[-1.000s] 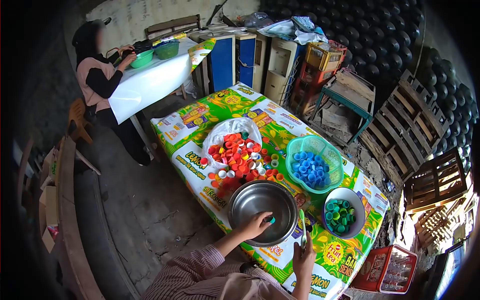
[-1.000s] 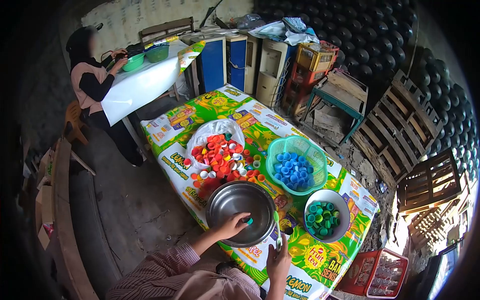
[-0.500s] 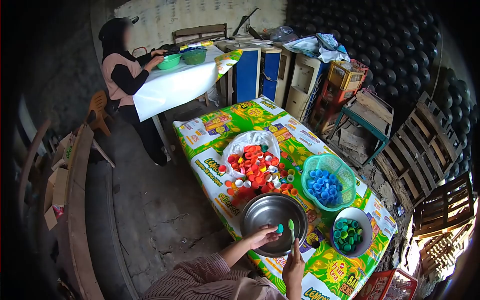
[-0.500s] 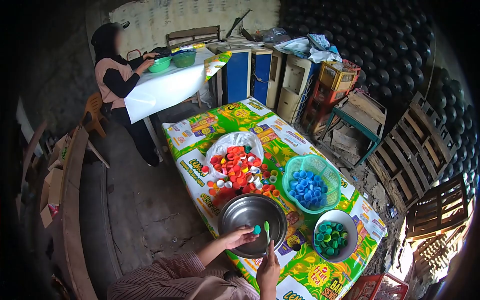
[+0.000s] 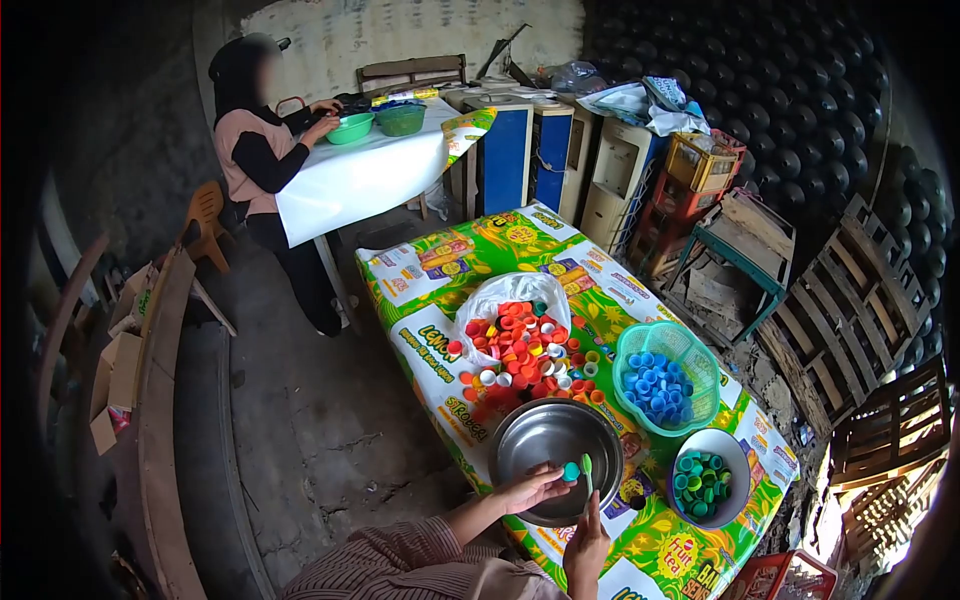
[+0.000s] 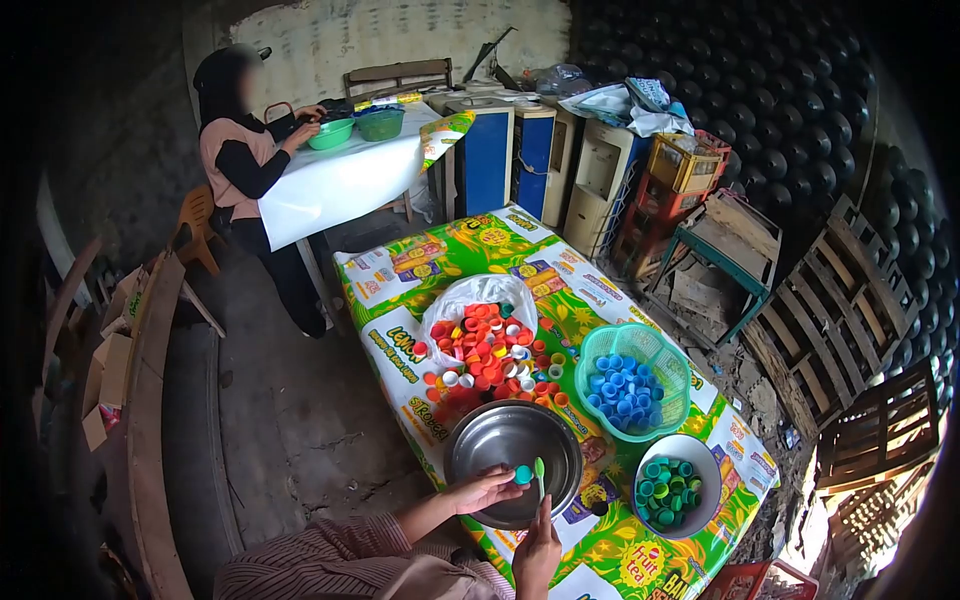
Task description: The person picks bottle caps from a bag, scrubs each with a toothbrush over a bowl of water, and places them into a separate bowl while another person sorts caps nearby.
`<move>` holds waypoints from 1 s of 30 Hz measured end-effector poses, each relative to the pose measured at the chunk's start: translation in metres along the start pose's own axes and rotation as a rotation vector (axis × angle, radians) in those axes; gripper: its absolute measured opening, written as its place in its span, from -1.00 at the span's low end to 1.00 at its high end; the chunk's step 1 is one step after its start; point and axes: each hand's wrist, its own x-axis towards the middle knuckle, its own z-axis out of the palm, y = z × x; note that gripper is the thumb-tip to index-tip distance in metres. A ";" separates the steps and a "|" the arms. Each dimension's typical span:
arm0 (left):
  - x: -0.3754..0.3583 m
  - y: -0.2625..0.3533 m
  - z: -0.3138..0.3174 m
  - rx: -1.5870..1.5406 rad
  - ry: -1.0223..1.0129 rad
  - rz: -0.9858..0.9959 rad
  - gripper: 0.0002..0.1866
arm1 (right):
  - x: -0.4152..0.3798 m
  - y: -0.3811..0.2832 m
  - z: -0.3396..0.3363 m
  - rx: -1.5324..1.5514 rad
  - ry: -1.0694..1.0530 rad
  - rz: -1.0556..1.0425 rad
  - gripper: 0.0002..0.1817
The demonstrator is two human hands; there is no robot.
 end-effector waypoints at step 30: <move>-0.005 -0.003 0.020 0.055 0.070 0.043 -0.84 | -0.011 0.002 -0.009 0.088 0.030 0.066 -0.42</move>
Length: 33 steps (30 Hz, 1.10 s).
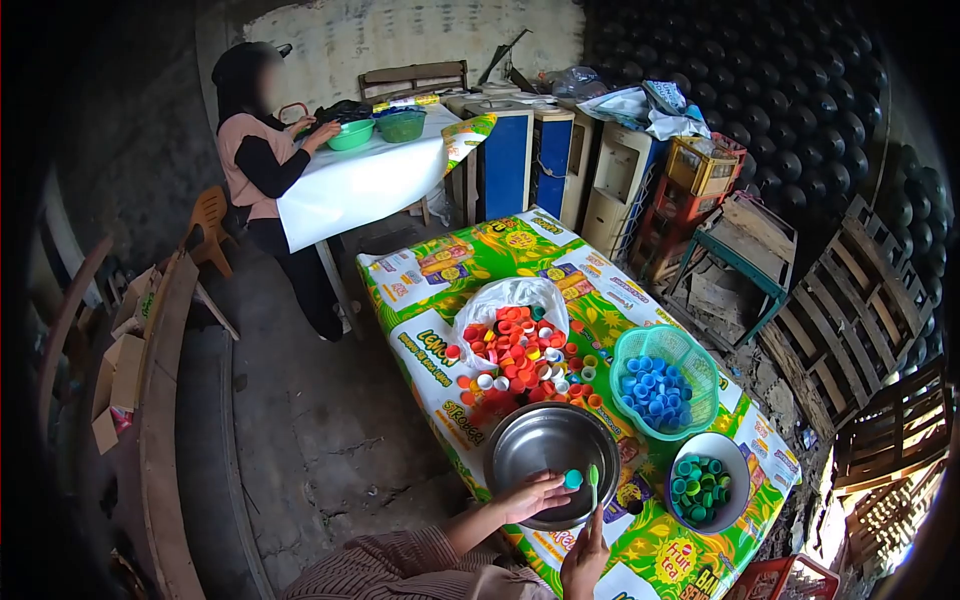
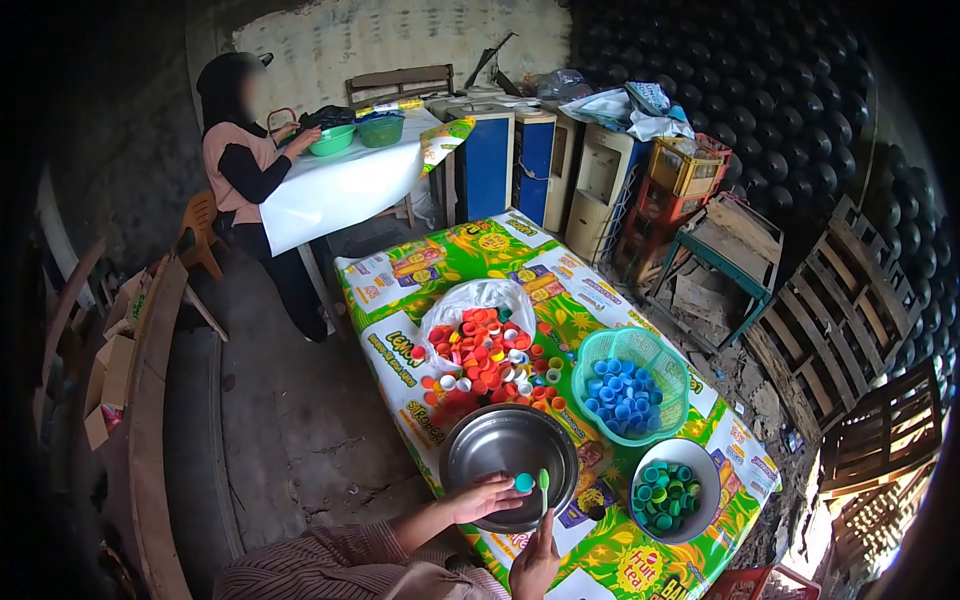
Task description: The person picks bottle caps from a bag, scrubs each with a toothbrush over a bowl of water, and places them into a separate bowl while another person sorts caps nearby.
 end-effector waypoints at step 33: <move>-0.007 0.010 0.007 0.124 -0.046 -0.004 -0.77 | 0.002 -0.001 -0.001 0.128 -0.078 -0.002 -0.44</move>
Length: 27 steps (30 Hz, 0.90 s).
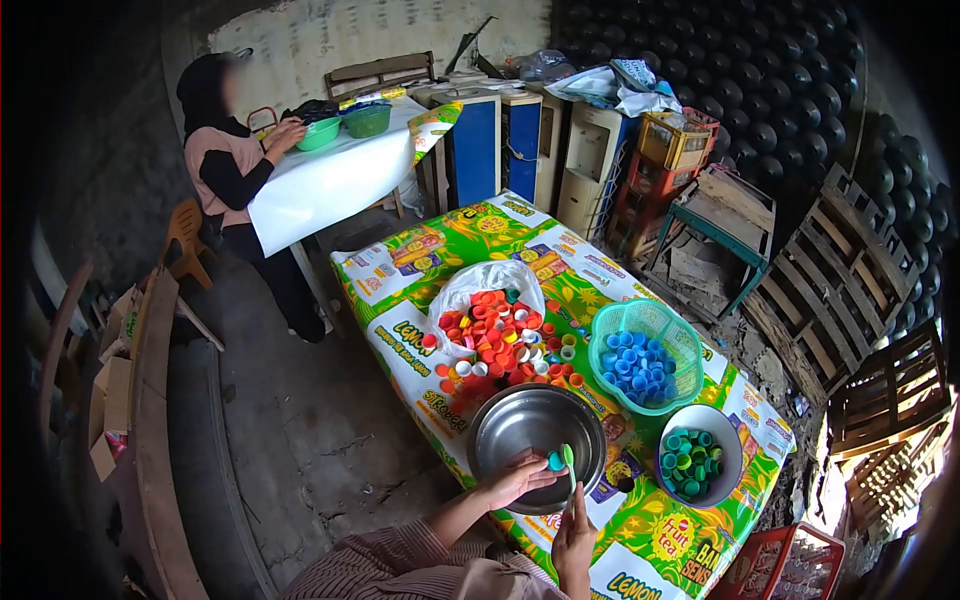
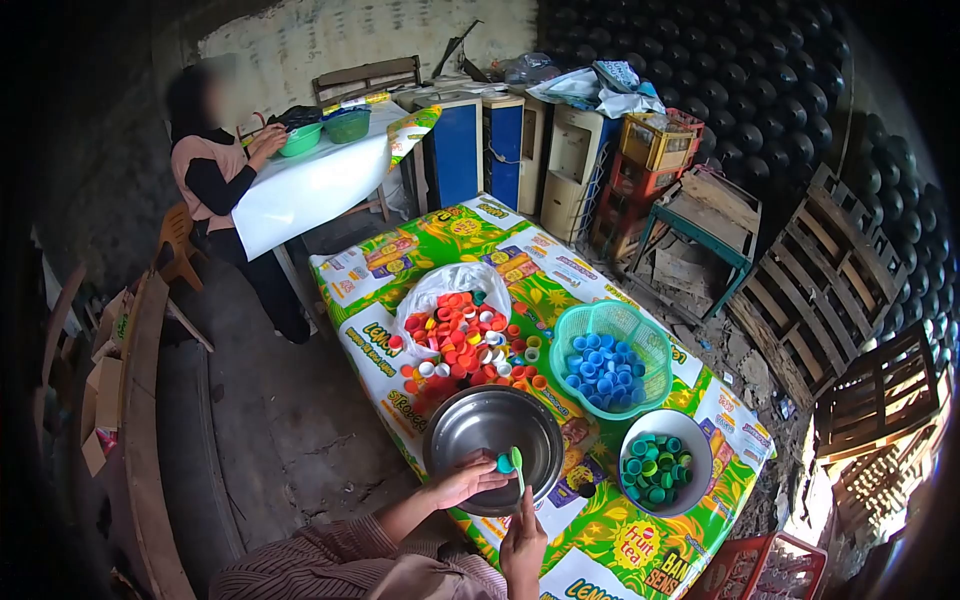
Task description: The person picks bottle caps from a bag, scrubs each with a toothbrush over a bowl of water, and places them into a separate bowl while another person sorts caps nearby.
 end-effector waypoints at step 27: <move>0.008 0.009 -0.001 -0.161 -0.063 0.062 -0.76 | 0.010 -0.017 -0.005 0.092 -0.031 0.046 -0.39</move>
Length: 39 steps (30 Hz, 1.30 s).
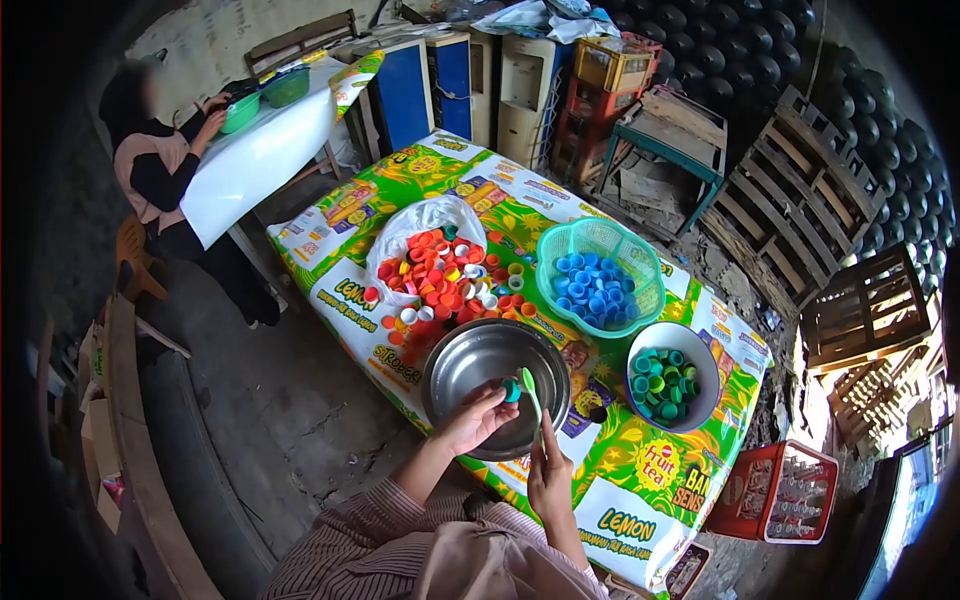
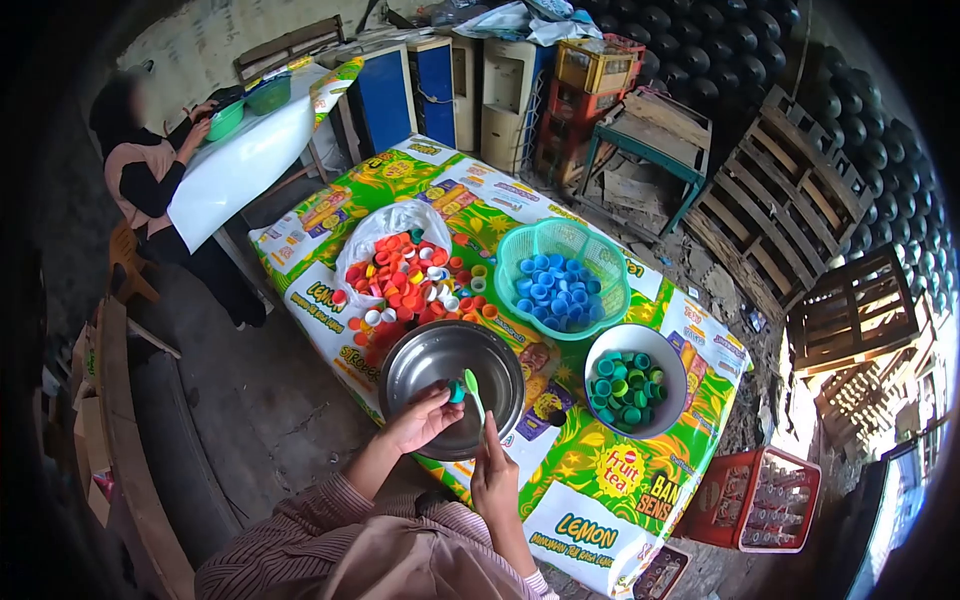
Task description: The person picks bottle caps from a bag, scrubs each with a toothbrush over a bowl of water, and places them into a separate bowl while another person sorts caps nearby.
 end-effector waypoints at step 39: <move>-0.001 0.013 0.013 -0.157 -0.067 -0.052 -0.72 | -0.009 0.007 0.006 -0.010 0.077 -0.145 -0.38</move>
